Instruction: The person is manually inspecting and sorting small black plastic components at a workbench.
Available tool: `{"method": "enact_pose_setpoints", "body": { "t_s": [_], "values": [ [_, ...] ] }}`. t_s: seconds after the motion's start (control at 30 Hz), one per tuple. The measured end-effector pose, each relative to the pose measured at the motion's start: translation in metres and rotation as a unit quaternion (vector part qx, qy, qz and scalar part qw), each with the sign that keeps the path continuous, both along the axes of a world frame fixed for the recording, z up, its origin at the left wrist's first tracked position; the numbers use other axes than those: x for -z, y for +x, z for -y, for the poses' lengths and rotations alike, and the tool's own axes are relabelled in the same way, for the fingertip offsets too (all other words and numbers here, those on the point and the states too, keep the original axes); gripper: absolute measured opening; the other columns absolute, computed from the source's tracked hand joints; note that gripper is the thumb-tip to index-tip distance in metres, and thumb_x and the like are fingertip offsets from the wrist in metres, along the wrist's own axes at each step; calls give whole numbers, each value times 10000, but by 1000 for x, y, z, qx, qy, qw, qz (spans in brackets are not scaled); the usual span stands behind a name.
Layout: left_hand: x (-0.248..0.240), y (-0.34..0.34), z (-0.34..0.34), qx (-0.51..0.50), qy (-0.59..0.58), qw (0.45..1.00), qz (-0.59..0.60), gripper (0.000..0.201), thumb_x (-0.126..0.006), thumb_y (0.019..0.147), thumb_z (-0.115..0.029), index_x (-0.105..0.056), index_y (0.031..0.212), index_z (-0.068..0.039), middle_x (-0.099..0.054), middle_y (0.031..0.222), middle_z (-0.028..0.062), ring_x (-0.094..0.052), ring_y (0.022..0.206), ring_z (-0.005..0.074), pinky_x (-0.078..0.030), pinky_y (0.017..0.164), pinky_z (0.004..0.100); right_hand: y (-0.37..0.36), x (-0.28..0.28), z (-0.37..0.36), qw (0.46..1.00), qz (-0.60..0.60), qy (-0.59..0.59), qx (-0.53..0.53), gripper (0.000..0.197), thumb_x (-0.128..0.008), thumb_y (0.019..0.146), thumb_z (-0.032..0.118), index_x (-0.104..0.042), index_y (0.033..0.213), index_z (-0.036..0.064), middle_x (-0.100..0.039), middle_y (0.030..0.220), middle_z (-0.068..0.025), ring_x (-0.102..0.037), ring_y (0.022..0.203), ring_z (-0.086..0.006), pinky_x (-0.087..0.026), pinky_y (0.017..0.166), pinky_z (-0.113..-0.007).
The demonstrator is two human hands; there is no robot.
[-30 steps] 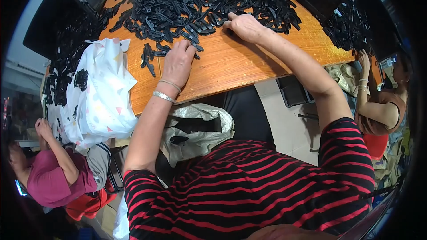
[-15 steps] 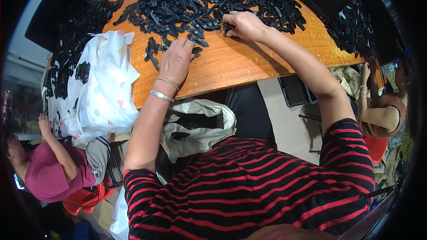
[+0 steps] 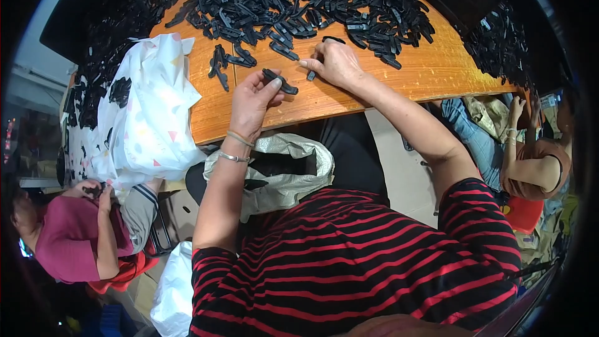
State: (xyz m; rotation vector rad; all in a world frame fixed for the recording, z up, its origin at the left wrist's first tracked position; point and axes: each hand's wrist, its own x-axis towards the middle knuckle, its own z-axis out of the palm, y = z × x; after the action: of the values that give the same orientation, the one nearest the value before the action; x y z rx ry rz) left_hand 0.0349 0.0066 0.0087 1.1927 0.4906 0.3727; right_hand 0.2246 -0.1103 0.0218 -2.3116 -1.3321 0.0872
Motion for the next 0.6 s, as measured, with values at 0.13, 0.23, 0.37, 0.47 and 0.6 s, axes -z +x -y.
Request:
{"method": "enact_pose_setpoints", "body": {
  "t_s": [0.13,0.23,0.37,0.47,0.6],
  "values": [
    [6,-6,0,0,-23,999,22,262,-599,924,-67,-557,1173,5,-661,1043,99,-657,778,106,-560,696,196,4,-12,14,998,45,-9,-44,346,-713,809,358,-663,888,25,-628,862,-150,-632,818,-328,-503,706,-423],
    [7,-9,2,3,-36,999,32,260,-594,927,-64,-556,1176,2,-660,1042,97,-657,780,107,-563,700,198,8,-13,27,988,68,-2,-137,269,-712,804,238,-650,962,29,-612,928,-140,-623,844,-336,-503,733,-428],
    [6,-9,5,-5,-39,999,37,265,-591,927,-59,-551,1182,1,-658,1047,97,-657,777,106,-567,706,203,5,-12,25,983,78,-32,-165,240,-709,781,93,-646,1000,21,-599,920,-125,-620,842,-319,-503,737,-403],
    [3,-10,9,-8,-31,999,37,273,-593,924,-51,-547,1188,1,-657,1042,91,-657,777,106,-567,708,205,-4,-13,25,990,13,13,-137,229,-704,802,97,-645,1005,9,-591,867,-117,-624,782,-253,-502,682,-357],
    [0,-14,15,-45,-4,998,47,262,-604,903,-14,-559,1161,8,-644,972,48,-650,788,92,-549,683,185,-54,-34,26,965,-147,179,-124,204,-702,821,108,-642,976,-10,-578,792,-90,-590,663,-160,-482,600,-292]
  ]
}}
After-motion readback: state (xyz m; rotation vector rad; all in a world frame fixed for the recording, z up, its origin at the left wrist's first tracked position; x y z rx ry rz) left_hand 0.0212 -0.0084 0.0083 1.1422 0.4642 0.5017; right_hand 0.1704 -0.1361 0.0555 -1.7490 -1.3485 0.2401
